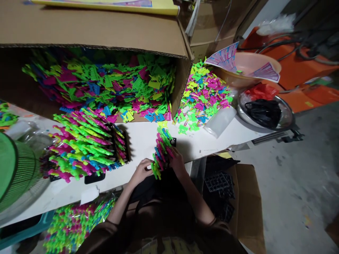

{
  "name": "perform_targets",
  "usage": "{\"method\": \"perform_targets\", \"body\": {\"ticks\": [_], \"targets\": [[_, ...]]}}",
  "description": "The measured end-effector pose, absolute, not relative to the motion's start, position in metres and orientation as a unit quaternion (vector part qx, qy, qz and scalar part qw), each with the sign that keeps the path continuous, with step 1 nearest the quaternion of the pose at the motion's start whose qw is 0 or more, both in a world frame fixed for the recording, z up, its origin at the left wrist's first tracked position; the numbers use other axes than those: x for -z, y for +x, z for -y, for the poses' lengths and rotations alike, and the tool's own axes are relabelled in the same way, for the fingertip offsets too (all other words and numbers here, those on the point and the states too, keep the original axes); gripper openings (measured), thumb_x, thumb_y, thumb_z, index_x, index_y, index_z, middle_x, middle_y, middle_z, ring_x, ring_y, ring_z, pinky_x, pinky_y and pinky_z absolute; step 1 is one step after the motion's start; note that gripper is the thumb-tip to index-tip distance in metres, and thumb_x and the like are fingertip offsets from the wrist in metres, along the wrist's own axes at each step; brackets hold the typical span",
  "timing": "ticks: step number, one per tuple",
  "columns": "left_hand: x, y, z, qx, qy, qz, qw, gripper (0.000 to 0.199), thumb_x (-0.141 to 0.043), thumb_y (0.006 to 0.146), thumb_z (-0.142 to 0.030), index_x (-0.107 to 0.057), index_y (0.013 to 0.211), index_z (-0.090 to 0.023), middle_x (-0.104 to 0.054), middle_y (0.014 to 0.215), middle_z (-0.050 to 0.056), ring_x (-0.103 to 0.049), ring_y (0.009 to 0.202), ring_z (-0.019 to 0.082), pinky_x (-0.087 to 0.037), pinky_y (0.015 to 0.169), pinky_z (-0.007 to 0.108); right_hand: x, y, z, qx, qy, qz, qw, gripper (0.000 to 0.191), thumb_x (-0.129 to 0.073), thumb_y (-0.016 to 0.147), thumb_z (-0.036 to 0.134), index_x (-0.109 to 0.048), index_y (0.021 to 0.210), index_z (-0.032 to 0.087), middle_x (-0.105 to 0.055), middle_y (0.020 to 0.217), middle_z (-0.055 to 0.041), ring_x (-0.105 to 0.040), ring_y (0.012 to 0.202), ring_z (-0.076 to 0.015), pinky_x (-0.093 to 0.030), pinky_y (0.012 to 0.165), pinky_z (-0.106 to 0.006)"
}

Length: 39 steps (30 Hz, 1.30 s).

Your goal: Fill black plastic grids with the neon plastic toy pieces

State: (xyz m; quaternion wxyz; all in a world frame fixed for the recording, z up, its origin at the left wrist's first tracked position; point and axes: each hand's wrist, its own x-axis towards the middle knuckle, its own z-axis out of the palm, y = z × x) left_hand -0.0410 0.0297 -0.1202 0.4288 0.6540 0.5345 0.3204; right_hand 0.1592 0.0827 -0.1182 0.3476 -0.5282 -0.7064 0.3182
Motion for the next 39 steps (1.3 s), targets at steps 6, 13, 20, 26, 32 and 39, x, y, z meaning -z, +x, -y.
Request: {"method": "perform_targets", "body": {"ticks": [6, 13, 20, 26, 32, 39], "targets": [[0.121, -0.041, -0.030, -0.319, 0.652, -0.536, 0.430, 0.006, -0.066, 0.075, -0.015, -0.067, 0.071, -0.020, -0.063, 0.080, 0.003, -0.057, 0.081, 0.018, -0.046, 0.079, 0.029, 0.116, 0.156, -0.088, -0.316, -0.556, 0.705, 0.306, 0.035, -0.051, 0.084, 0.012, -0.068, 0.112, 0.025, -0.068, 0.107, -0.0067, -0.066, 0.091, -0.0208, -0.054, 0.078, -0.030], [0.119, -0.041, -0.032, -0.313, 0.655, -0.536, 0.431, 0.007, -0.067, 0.075, -0.016, -0.066, 0.068, -0.019, -0.063, 0.077, 0.003, -0.057, 0.079, 0.018, -0.046, 0.079, 0.030, 0.128, 0.153, -0.089, -0.324, -0.559, 0.680, 0.346, 0.031, -0.051, 0.086, 0.016, -0.066, 0.112, 0.022, -0.068, 0.100, -0.0073, -0.066, 0.088, -0.0197, -0.052, 0.075, -0.028], [0.117, -0.042, -0.031, -0.310, 0.652, -0.538, 0.435, 0.006, -0.065, 0.076, -0.019, -0.066, 0.070, -0.020, -0.063, 0.079, 0.004, -0.056, 0.080, 0.019, -0.046, 0.078, 0.031, 0.138, 0.156, -0.095, -0.355, -0.508, 0.667, 0.414, 0.022, -0.050, 0.085, 0.019, -0.068, 0.097, 0.020, -0.067, 0.086, -0.0052, -0.066, 0.079, -0.0191, -0.053, 0.068, -0.028], [0.116, -0.041, -0.031, -0.311, 0.650, -0.536, 0.439, 0.010, -0.065, 0.076, -0.019, -0.064, 0.066, -0.019, -0.061, 0.077, 0.003, -0.056, 0.079, 0.018, -0.047, 0.077, 0.030, 0.142, 0.156, -0.094, -0.364, -0.514, 0.659, 0.411, 0.023, -0.050, 0.080, 0.015, -0.067, 0.095, 0.022, -0.067, 0.089, -0.0043, -0.064, 0.080, -0.0194, -0.053, 0.069, -0.029], [0.113, -0.040, -0.031, -0.317, 0.645, -0.534, 0.446, 0.011, -0.065, 0.076, -0.019, -0.064, 0.065, -0.018, -0.060, 0.077, 0.003, -0.056, 0.078, 0.018, -0.046, 0.073, 0.027, 0.143, 0.156, -0.094, -0.356, -0.513, 0.667, 0.405, 0.019, -0.050, 0.083, 0.016, -0.066, 0.093, 0.020, -0.065, 0.088, -0.0047, -0.063, 0.078, -0.0199, -0.052, 0.068, -0.030], [0.113, -0.041, -0.031, -0.316, 0.639, -0.539, 0.449, 0.010, -0.066, 0.073, -0.017, -0.062, 0.064, -0.018, -0.059, 0.077, 0.003, -0.055, 0.077, 0.017, -0.046, 0.072, 0.027, 0.146, 0.154, -0.092, -0.343, -0.520, 0.670, 0.405, 0.023, -0.055, 0.082, 0.019, -0.065, 0.102, 0.021, -0.067, 0.098, -0.0070, -0.064, 0.084, -0.0204, -0.053, 0.070, -0.030]]}}
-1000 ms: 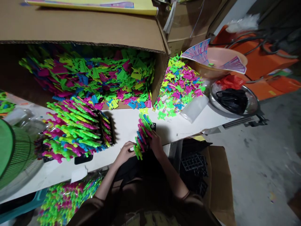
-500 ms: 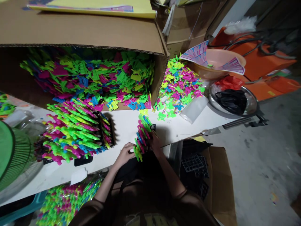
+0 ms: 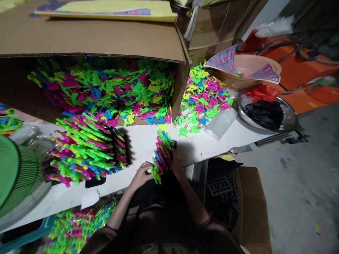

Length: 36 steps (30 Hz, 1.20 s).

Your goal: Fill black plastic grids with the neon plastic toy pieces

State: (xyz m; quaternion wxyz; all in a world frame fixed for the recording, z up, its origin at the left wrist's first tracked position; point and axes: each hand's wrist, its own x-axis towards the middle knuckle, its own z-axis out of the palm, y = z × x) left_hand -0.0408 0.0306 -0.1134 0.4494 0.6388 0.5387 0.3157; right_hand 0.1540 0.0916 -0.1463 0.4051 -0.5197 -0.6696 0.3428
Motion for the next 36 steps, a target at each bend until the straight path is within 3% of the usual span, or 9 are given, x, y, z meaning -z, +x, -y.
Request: {"method": "perform_targets", "body": {"ticks": [12, 36], "targets": [[0.113, -0.042, -0.030, -0.326, 0.609, -0.539, 0.482, 0.014, -0.065, 0.071, -0.022, -0.060, 0.059, -0.018, -0.059, 0.077, 0.003, -0.052, 0.076, 0.017, -0.044, 0.065, 0.025, 0.139, 0.151, -0.088, -0.333, -0.529, 0.679, 0.385, 0.022, -0.051, 0.084, 0.019, -0.063, 0.101, 0.022, -0.064, 0.095, -0.0062, -0.062, 0.082, -0.0197, -0.050, 0.070, -0.029], [0.116, -0.041, -0.031, -0.327, 0.620, -0.539, 0.466, 0.009, -0.063, 0.072, -0.019, -0.063, 0.063, -0.018, -0.060, 0.079, 0.003, -0.054, 0.077, 0.017, -0.045, 0.067, 0.025, 0.128, 0.153, -0.095, -0.303, -0.499, 0.719, 0.376, 0.022, -0.052, 0.085, 0.024, -0.068, 0.099, 0.019, -0.070, 0.091, -0.0087, -0.067, 0.081, -0.0208, -0.054, 0.072, -0.031]]}}
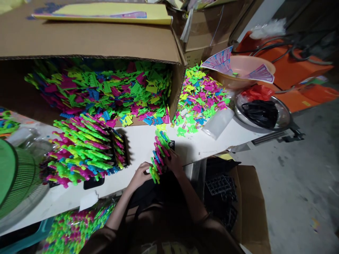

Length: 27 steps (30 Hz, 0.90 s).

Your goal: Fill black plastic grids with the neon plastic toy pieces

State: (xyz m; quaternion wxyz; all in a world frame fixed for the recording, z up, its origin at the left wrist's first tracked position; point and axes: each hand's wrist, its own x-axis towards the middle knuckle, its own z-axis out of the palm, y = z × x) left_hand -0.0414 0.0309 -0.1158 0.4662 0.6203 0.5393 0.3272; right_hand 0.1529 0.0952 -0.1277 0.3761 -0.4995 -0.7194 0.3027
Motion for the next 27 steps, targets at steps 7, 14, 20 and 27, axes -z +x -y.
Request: {"method": "perform_targets", "body": {"ticks": [7, 14, 20, 27], "targets": [[0.118, -0.042, -0.031, -0.324, 0.628, -0.538, 0.460, 0.013, -0.064, 0.072, -0.019, -0.059, 0.060, -0.018, -0.059, 0.077, 0.003, -0.055, 0.077, 0.017, -0.045, 0.066, 0.025, 0.123, 0.154, -0.095, -0.304, -0.503, 0.720, 0.369, 0.025, -0.049, 0.088, 0.029, -0.068, 0.102, 0.020, -0.071, 0.091, -0.0083, -0.068, 0.082, -0.0205, -0.054, 0.071, -0.029], [0.120, -0.043, -0.030, -0.328, 0.632, -0.534, 0.456, 0.011, -0.064, 0.074, -0.023, -0.063, 0.065, -0.018, -0.058, 0.075, 0.003, -0.054, 0.076, 0.017, -0.044, 0.064, 0.024, 0.119, 0.147, -0.089, -0.321, -0.549, 0.681, 0.362, 0.033, -0.040, 0.093, 0.032, -0.069, 0.101, 0.020, -0.072, 0.089, -0.0085, -0.068, 0.082, -0.0218, -0.053, 0.072, -0.031], [0.120, -0.042, -0.029, -0.324, 0.639, -0.536, 0.446, 0.008, -0.063, 0.074, -0.019, -0.064, 0.066, -0.018, -0.058, 0.076, 0.003, -0.054, 0.078, 0.017, -0.045, 0.066, 0.024, 0.100, 0.175, -0.098, -0.374, -0.489, 0.703, 0.356, 0.031, -0.046, 0.093, 0.037, -0.067, 0.110, 0.022, -0.071, 0.110, -0.0067, -0.067, 0.097, -0.0197, -0.054, 0.084, -0.031], [0.118, -0.040, -0.031, -0.320, 0.642, -0.543, 0.437, 0.008, -0.064, 0.073, -0.016, -0.064, 0.066, -0.019, -0.059, 0.076, 0.003, -0.054, 0.077, 0.017, -0.046, 0.072, 0.026, 0.089, 0.189, -0.119, -0.284, -0.477, 0.791, 0.256, 0.028, -0.060, 0.084, 0.031, -0.068, 0.109, 0.022, -0.071, 0.108, -0.0075, -0.069, 0.091, -0.0232, -0.056, 0.078, -0.033]]}}
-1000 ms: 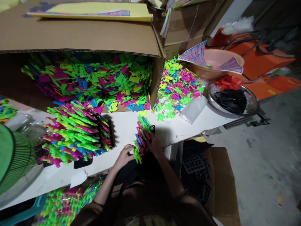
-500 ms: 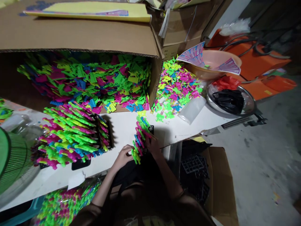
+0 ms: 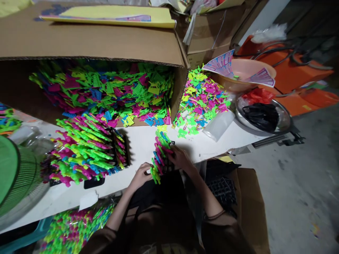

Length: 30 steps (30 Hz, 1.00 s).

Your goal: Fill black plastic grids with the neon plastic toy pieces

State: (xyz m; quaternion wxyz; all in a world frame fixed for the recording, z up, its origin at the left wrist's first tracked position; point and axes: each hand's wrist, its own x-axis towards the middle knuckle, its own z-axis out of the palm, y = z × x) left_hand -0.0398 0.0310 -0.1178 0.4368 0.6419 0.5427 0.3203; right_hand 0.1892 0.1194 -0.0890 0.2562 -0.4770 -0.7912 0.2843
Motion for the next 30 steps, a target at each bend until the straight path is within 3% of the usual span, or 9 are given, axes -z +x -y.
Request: {"method": "perform_targets", "body": {"ticks": [5, 9, 16, 22, 30], "targets": [[0.118, -0.040, -0.031, -0.321, 0.644, -0.545, 0.430, 0.010, -0.066, 0.073, -0.016, -0.062, 0.064, -0.018, -0.058, 0.073, 0.002, -0.054, 0.075, 0.017, -0.046, 0.076, 0.028, 0.100, 0.178, -0.116, -0.291, -0.469, 0.796, 0.250, 0.027, -0.056, 0.088, 0.022, -0.068, 0.112, 0.024, -0.070, 0.114, -0.0061, -0.068, 0.100, -0.0236, -0.055, 0.082, -0.032], [0.120, -0.040, -0.030, -0.322, 0.646, -0.545, 0.427, 0.010, -0.065, 0.074, -0.016, -0.062, 0.065, -0.019, -0.058, 0.073, 0.001, -0.054, 0.075, 0.017, -0.046, 0.075, 0.028, 0.112, 0.175, -0.113, -0.295, -0.457, 0.789, 0.286, 0.029, -0.050, 0.091, 0.018, -0.069, 0.112, 0.025, -0.072, 0.106, -0.0054, -0.067, 0.101, -0.0230, -0.054, 0.084, -0.033], [0.119, -0.040, -0.030, -0.327, 0.646, -0.543, 0.426, 0.011, -0.064, 0.073, -0.013, -0.061, 0.065, -0.018, -0.058, 0.074, 0.002, -0.054, 0.076, 0.017, -0.046, 0.076, 0.028, 0.116, 0.170, -0.111, -0.320, -0.454, 0.769, 0.316, 0.033, -0.056, 0.086, 0.016, -0.068, 0.115, 0.026, -0.071, 0.111, -0.0059, -0.066, 0.102, -0.0230, -0.054, 0.088, -0.034], [0.117, -0.040, -0.030, -0.327, 0.645, -0.540, 0.431, 0.010, -0.063, 0.073, -0.012, -0.061, 0.064, -0.019, -0.059, 0.076, 0.002, -0.055, 0.076, 0.017, -0.046, 0.074, 0.027, 0.125, 0.162, -0.106, -0.365, -0.467, 0.718, 0.365, 0.032, -0.051, 0.083, 0.010, -0.069, 0.106, 0.023, -0.073, 0.097, -0.0058, -0.069, 0.088, -0.0202, -0.056, 0.076, -0.030], [0.119, -0.039, -0.030, -0.329, 0.641, -0.540, 0.436, 0.009, -0.061, 0.071, -0.011, -0.062, 0.066, -0.019, -0.059, 0.078, 0.002, -0.055, 0.077, 0.016, -0.046, 0.068, 0.025, 0.125, 0.156, -0.099, -0.367, -0.479, 0.698, 0.385, 0.036, -0.049, 0.077, 0.005, -0.068, 0.103, 0.022, -0.072, 0.095, -0.0052, -0.067, 0.086, -0.0192, -0.054, 0.077, -0.030]]}}
